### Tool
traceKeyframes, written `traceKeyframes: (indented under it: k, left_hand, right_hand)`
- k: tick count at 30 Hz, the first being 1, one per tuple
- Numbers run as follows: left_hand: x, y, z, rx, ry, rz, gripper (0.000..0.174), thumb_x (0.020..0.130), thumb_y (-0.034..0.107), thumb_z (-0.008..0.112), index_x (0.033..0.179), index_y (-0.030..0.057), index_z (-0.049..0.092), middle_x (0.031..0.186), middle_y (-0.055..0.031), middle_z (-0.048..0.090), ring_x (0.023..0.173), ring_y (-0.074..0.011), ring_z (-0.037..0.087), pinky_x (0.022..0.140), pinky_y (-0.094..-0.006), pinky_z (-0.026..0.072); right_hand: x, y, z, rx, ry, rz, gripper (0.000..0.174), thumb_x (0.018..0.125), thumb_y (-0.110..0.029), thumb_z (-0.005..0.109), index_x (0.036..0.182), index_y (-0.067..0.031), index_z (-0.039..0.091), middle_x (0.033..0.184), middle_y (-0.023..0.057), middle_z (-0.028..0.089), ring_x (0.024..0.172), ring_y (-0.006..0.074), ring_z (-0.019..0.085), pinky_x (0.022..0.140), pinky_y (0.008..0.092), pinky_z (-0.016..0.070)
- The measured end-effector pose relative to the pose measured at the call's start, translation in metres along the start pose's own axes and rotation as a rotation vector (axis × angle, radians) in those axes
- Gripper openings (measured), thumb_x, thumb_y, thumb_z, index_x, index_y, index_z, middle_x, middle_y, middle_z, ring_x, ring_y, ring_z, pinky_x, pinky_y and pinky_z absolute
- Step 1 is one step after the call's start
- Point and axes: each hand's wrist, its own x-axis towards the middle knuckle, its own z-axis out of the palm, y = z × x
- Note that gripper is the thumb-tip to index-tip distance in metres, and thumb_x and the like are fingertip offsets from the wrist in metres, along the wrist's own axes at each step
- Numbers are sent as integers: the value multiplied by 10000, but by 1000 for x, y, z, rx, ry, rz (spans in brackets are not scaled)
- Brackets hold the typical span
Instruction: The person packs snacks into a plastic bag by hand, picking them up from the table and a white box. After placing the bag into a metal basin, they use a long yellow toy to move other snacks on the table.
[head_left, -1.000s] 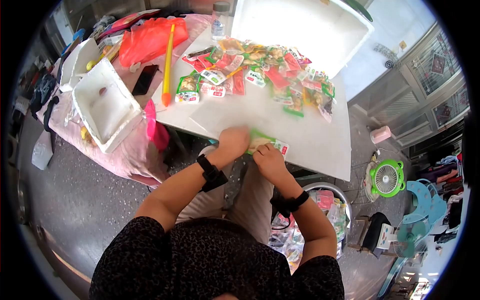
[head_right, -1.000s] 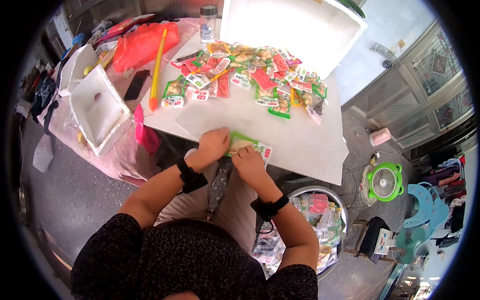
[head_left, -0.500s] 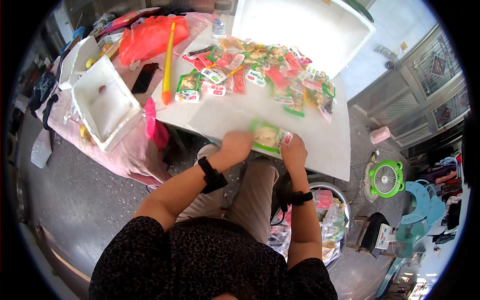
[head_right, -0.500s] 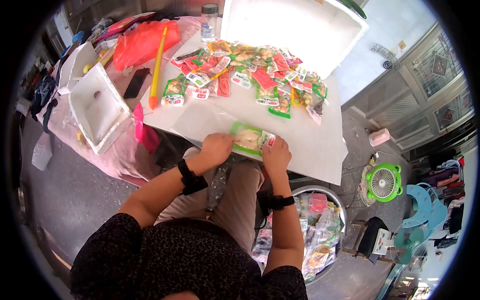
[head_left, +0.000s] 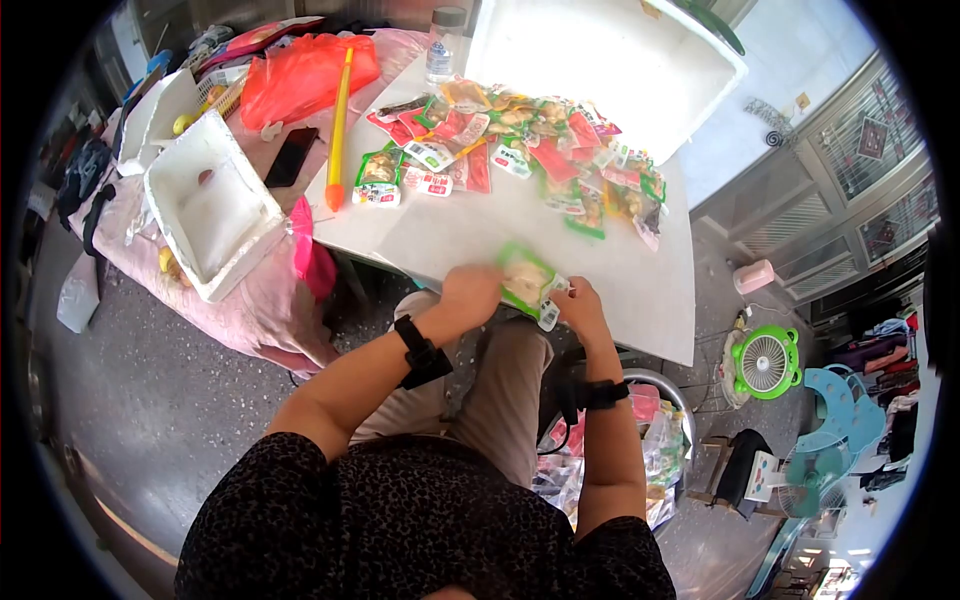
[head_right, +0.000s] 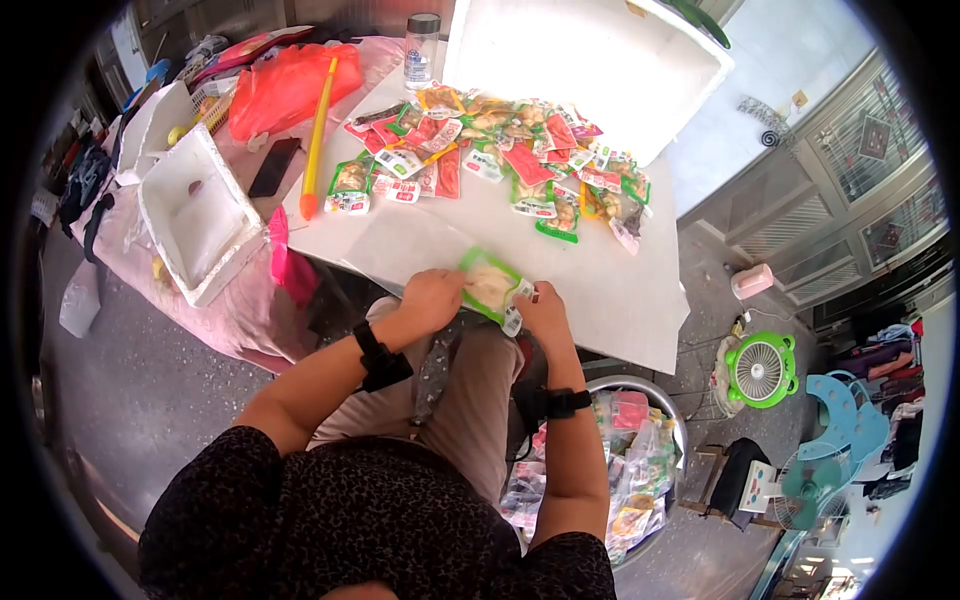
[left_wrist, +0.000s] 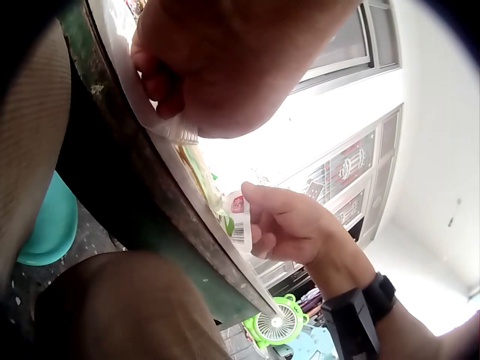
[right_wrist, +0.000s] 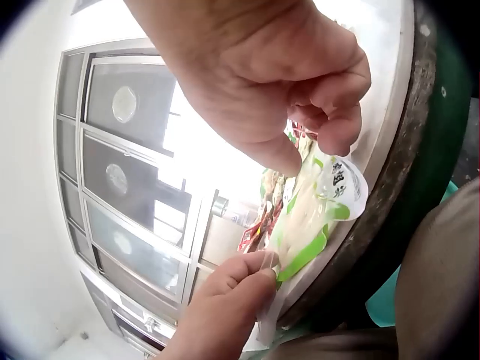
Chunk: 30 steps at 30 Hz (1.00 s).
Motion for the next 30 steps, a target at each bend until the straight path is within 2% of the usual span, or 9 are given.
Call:
traceKeyframes:
  k: [2, 5, 8, 12, 15, 18, 21, 27, 30]
  left_hand:
    - [1, 0, -3, 9, -18, -4, 124, 677, 106, 486, 778, 67, 548, 703, -114, 559, 681, -295, 543, 597, -408, 431]
    - [1, 0, -9, 77, -22, 21, 127, 680, 103, 482, 784, 68, 545, 711, -119, 558, 693, -295, 540, 615, -407, 426]
    - [2, 2, -10, 33, -8, 49, 133, 680, 101, 478, 791, 61, 540, 715, -127, 553, 701, -298, 533, 630, -408, 418]
    - [5, 10, -12, -72, -52, 51, 152, 679, 102, 480, 807, 44, 536, 718, -131, 550, 700, -305, 526, 629, -408, 413]
    - [4, 6, -10, -98, 21, 95, 166, 687, 109, 481, 827, 41, 539, 719, -132, 549, 692, -311, 524, 620, -409, 412]
    - [5, -1, -16, -34, 43, 128, 167, 696, 116, 487, 837, 46, 542, 719, -135, 551, 683, -313, 526, 611, -408, 416]
    - [5, 0, -27, -27, -4, 35, 168, 698, 120, 490, 840, 47, 540, 716, -132, 551, 682, -314, 528, 610, -410, 416]
    - [2, 12, -26, -61, -58, 212, 218, 699, 117, 485, 901, 51, 533, 728, -121, 555, 696, -298, 536, 612, -400, 420]
    - [3, 21, -39, -75, -139, 154, 254, 691, 112, 488, 936, 58, 530, 737, -118, 555, 712, -293, 536, 616, -390, 421]
  right_hand:
    - [2, 2, -2, 38, -63, 41, 308, 714, -118, 525, 974, 38, 474, 694, 99, 561, 566, 147, 534, 489, 248, 439]
    - [-10, -12, -2, 706, -200, 123, 221, 745, -83, 488, 945, 10, 488, 685, 60, 543, 515, 104, 482, 415, 213, 385]
    - [-15, -27, 1, 805, -250, 141, 166, 766, -46, 465, 927, -22, 496, 672, 29, 517, 491, 84, 443, 387, 190, 342]
    - [-6, -32, 26, 868, -189, 207, 149, 768, -35, 476, 914, -43, 500, 666, 26, 512, 502, 92, 458, 388, 191, 340]
    - [-1, -44, 42, 893, -169, 213, 132, 755, -41, 494, 886, -54, 505, 665, 18, 510, 508, 95, 467, 393, 190, 339]
    - [0, -48, 36, 827, -254, 237, 118, 743, -45, 504, 861, -48, 510, 651, 18, 505, 510, 95, 475, 389, 194, 340]
    - [0, -43, 21, 466, -396, 143, 103, 736, -45, 510, 838, -40, 514, 639, 24, 509, 513, 93, 481, 387, 194, 342]
    - [1, -41, 32, 836, -248, 197, 68, 743, -38, 502, 809, -27, 510, 649, 39, 529, 494, 92, 486, 390, 193, 362]
    - [-2, -43, 51, 1043, -145, 179, 56, 749, -31, 496, 804, -22, 505, 649, 43, 532, 498, 103, 503, 397, 197, 383]
